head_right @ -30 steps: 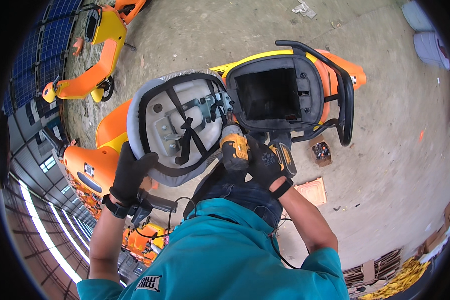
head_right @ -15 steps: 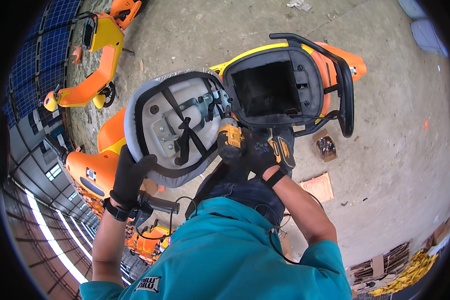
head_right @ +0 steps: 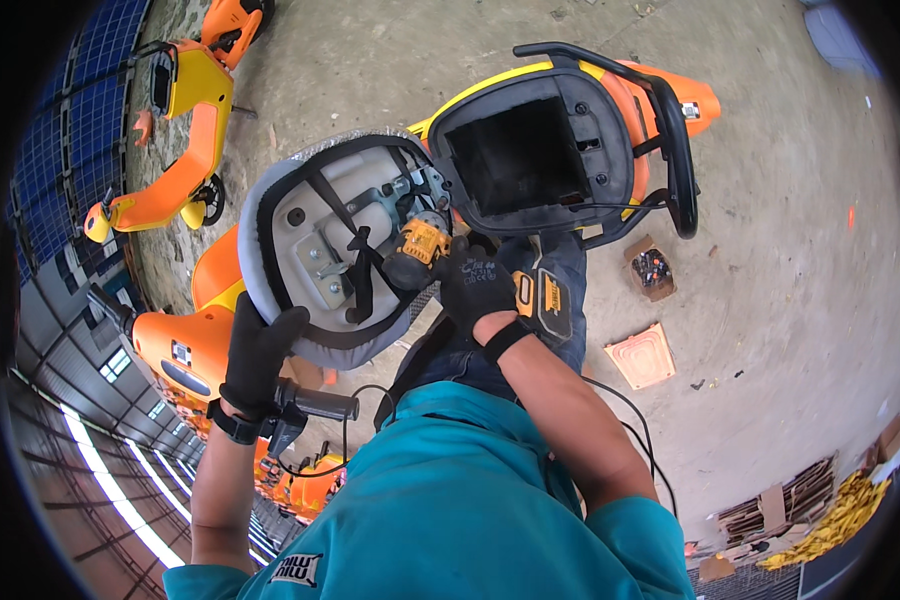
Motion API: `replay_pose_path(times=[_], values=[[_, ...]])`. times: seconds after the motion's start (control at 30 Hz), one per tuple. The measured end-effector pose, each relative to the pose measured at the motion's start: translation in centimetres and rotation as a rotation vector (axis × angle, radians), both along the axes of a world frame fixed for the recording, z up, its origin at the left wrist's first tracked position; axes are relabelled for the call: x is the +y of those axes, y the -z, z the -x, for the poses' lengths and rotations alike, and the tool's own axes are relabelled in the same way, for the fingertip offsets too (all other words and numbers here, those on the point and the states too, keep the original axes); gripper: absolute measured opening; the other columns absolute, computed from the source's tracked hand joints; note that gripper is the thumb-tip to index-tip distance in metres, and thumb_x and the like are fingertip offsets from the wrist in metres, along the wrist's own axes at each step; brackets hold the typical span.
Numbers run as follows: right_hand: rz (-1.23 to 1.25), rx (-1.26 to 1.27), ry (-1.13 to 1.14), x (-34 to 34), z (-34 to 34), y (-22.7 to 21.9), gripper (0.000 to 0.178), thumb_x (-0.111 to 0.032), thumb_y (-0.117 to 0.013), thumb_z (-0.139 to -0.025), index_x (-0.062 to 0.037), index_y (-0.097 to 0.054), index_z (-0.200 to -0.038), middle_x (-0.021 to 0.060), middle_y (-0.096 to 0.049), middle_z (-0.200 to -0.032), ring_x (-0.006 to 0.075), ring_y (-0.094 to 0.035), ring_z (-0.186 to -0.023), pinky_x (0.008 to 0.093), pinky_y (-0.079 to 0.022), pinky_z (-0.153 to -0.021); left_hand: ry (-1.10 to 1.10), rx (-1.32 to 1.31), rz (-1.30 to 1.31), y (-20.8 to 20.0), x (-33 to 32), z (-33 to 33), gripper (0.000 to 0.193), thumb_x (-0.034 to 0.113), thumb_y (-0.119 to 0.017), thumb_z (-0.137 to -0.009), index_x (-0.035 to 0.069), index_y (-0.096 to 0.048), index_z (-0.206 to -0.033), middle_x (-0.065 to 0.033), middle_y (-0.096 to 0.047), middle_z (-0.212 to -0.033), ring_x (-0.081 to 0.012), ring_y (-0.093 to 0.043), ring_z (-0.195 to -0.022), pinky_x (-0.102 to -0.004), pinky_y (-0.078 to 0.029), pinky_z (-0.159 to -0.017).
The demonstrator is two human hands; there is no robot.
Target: The person uses a power drill to secure a seat onto the frame of an orange electric scooter. They then place a battery pack into the scooter's body and close the compartment lid. Finally, the person mounts the scooter and tests the controls, checking the digital display.
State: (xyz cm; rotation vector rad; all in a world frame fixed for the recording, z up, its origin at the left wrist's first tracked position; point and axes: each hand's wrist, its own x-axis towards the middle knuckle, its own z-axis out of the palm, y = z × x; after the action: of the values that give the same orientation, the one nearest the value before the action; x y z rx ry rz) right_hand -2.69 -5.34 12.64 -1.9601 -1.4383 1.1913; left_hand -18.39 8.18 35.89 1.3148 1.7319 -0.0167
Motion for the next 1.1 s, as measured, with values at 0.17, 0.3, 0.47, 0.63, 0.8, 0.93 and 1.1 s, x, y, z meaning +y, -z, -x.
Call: replay_pose_path(times=[0.17,0.3,0.47,0.63,0.8,0.93,1.1], values=[[0.134,0.065,0.065,1.3,0.4,-0.1,0.043,-0.019,-0.056,-0.091,0.0057,-0.056,-0.126,0.0214,-0.068,-0.096,0.0361,-0.067,-0.09,0.0461,-0.053,-0.076,0.01,0.031,-0.012,0.1,-0.4,0.2,0.038,0.016,-0.07,-0.086,0.003,-0.055,-0.118,-0.0035,-0.063,-0.091,-0.0115,-0.059,-0.074,-0.0262,-0.048,-0.061],[0.042,-0.001,-0.007,0.8,0.8,0.8,0.041,-0.019,-0.054,-0.092,0.0055,-0.057,-0.125,0.0207,-0.068,-0.094,0.0355,-0.067,-0.091,0.0455,-0.053,-0.076,0.003,0.067,0.001,0.2,-0.4,0.1,0.037,0.018,-0.07,-0.086,0.003,-0.056,-0.117,-0.0035,-0.064,-0.091,-0.0117,-0.06,-0.074,-0.0259,-0.048,-0.06],[0.195,0.085,0.104,1.1,-0.3,-1.3,0.036,-0.016,-0.055,-0.09,0.0039,-0.058,-0.119,0.0211,-0.067,-0.099,0.0367,-0.066,-0.092,0.046,-0.053,-0.077,-0.06,0.013,0.049,-0.2,0.1,-0.4,0.039,0.012,-0.072,-0.084,0.0,-0.053,-0.116,-0.0072,-0.064,-0.098,-0.0138,-0.062,-0.082,-0.0287,-0.051,-0.071],[0.111,0.038,0.06,0.3,0.3,0.3,0.041,-0.019,-0.055,-0.092,0.0057,-0.055,-0.125,0.0201,-0.068,-0.096,0.0351,-0.067,-0.091,0.0451,-0.053,-0.076,-0.087,0.004,0.08,-0.3,0.3,-0.7,0.039,0.009,-0.073,-0.084,-0.001,-0.052,-0.115,-0.009,-0.063,-0.101,-0.015,-0.062,-0.085,-0.03,-0.052,-0.075],[0.097,0.028,0.012,0.8,-0.3,-0.6,0.038,-0.017,-0.055,-0.091,0.0041,-0.056,-0.123,0.0192,-0.068,-0.095,0.0338,-0.067,-0.091,0.0441,-0.054,-0.075,-0.075,0.051,0.095,-0.4,0.4,-1.0,0.039,0.008,-0.072,-0.084,-0.001,-0.051,-0.116,-0.0092,-0.064,-0.101,-0.0155,-0.062,-0.085,-0.0299,-0.053,-0.075],[0.17,0.056,0.0,1.1,-0.6,-0.8,0.037,-0.015,-0.056,-0.09,0.0021,-0.056,-0.122,0.0187,-0.068,-0.094,0.0337,-0.068,-0.09,0.0434,-0.055,-0.074,-0.083,0.036,0.095,-0.2,0.3,-0.8,0.039,0.008,-0.073,-0.084,-0.001,-0.051,-0.115,-0.0093,-0.064,-0.1,-0.0156,-0.063,-0.084,-0.0304,-0.053,-0.074],[0.208,0.1,0.122,1.0,-0.4,-0.6,0.033,-0.014,-0.057,-0.089,0.0009,-0.057,-0.118,0.0186,-0.068,-0.094,0.0348,-0.068,-0.089,0.0439,-0.055,-0.073,-0.077,0.004,0.118,0.0,0.6,-0.9,0.038,0.008,-0.072,-0.084,-0.001,-0.051,-0.115,-0.0096,-0.064,-0.1,-0.0159,-0.063,-0.084,-0.0303,-0.054,-0.073]])
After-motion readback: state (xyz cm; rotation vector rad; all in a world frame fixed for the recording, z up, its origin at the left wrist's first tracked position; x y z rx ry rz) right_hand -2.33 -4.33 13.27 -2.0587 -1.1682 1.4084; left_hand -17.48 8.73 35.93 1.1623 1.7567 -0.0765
